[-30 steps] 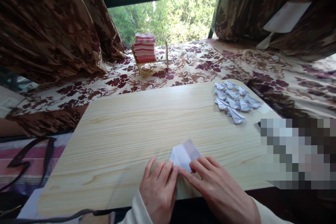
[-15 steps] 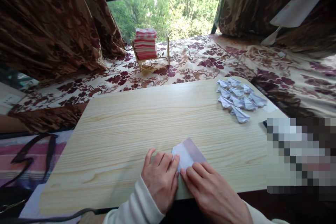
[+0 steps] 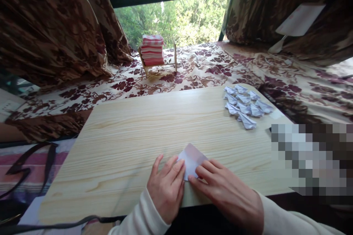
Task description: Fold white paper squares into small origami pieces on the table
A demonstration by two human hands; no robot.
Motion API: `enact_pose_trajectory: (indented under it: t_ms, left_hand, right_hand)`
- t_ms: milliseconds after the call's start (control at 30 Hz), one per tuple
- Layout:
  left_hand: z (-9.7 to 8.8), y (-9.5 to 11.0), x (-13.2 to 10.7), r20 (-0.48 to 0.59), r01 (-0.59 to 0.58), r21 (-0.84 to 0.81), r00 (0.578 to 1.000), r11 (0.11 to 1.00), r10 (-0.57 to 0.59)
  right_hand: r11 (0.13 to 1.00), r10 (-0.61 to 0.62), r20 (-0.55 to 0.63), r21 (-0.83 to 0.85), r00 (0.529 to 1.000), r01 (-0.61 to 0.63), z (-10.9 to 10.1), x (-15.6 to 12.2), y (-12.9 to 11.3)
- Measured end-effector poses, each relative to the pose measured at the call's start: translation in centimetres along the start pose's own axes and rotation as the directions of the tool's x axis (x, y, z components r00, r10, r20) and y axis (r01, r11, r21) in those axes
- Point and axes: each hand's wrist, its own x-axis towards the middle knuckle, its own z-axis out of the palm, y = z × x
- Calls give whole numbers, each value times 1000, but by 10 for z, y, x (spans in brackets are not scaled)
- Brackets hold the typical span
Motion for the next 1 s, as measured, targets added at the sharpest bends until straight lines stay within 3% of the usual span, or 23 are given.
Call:
enact_pose_trajectory:
  t_ms: [100,233,333,400,533,800,1000]
  left_hand:
    - [2,3,-10,-7,3,-17,1000,1000,-3]
    - [2,3,-12,2,-4,-25,1000,1000,4]
    - [-1,1,-13,16,-11,-27,1000,1000,12]
    - [-3,0,-13,38,-18,-23,999,1000,19]
    - [-4,0,-14,57,-18,-15,998,1000,19]
    - [-5,3,-8,24,9,-8,1000,1000,-9]
    - [-4,3,-10,41,17,-22,999,1000,-16]
  right_hand:
    - [996,50,-55,73,997,-46,-11,-3,7]
    - [955,282,-188,149,941,-256,-23,3,24]
    - [901,420,-118,172,900,-398,-18,18,35]
    - [880,446,-36,199,894,-431,-11,28,38]
    - [882,428,-19,226,904,-413,-2,38,32]
    - [983,185,-214,50,959,-178,-4,24,7]
    - [990,144,-229,47,963,-136,5,17,0]
